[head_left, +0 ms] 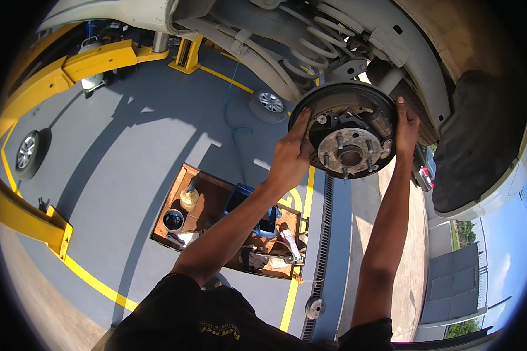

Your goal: The person removes a brake drum from a car wheel hub, wipes hands with a cloth, and then installs a new brake drum onto the hub. The person aligns and presses the drum into place on both sides of the hub.

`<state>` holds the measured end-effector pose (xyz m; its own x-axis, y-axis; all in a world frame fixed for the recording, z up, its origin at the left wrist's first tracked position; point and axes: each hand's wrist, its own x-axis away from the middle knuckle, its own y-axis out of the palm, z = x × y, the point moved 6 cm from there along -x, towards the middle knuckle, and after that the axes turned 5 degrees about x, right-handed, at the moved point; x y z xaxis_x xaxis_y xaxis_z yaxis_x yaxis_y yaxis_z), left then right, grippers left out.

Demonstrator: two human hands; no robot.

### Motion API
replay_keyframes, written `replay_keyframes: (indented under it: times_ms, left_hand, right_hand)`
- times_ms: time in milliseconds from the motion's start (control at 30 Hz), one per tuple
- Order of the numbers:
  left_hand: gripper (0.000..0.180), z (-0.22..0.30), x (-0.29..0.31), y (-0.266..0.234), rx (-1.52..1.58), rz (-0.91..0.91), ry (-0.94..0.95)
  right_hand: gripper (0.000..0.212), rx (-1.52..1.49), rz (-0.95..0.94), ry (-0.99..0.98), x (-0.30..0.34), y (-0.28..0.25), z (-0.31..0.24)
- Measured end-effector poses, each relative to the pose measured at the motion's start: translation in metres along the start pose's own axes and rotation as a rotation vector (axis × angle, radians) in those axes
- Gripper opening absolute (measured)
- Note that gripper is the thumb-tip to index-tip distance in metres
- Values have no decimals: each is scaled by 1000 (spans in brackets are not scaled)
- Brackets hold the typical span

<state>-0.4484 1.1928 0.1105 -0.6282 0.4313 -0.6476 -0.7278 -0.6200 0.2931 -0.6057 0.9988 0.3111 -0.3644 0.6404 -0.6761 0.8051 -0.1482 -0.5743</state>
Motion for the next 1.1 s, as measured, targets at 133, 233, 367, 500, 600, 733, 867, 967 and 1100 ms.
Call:
replay_keyframes:
  times_ms: [133,233,367,500,600,733,867,967,1100]
  left_hand:
    - [56,23,-17,5,-173,-68,253]
    - [50,24,-28,-3,-152,-56,-5]
    - [45,50,-39,4,-253,-90,79]
    - [45,72,-40,20,-519,-136,307]
    - [44,62,-46,17,-522,-170,71]
    - [43,74,-53,17,-499,-207,167]
    - [42,67,-59,15,-723,-273,26]
    - [43,58,-59,11,-715,-268,-78]
    - [44,63,-55,10,-585,-227,112]
  right_hand:
    - [67,-33,13,-2,2,-2,3]
    - [68,-43,-32,32,2,1,6]
    - [66,-16,9,48,2,-1,5]
    - [65,-64,-17,23,5,0,0]
    - [64,-100,-12,9,7,0,-2]
    - [64,-102,-9,4,8,-1,-3]
    - [65,-106,-16,-5,6,0,-3]
    - [65,-148,-1,8,5,-1,-2]
    - [64,-108,26,-31,7,-3,-2]
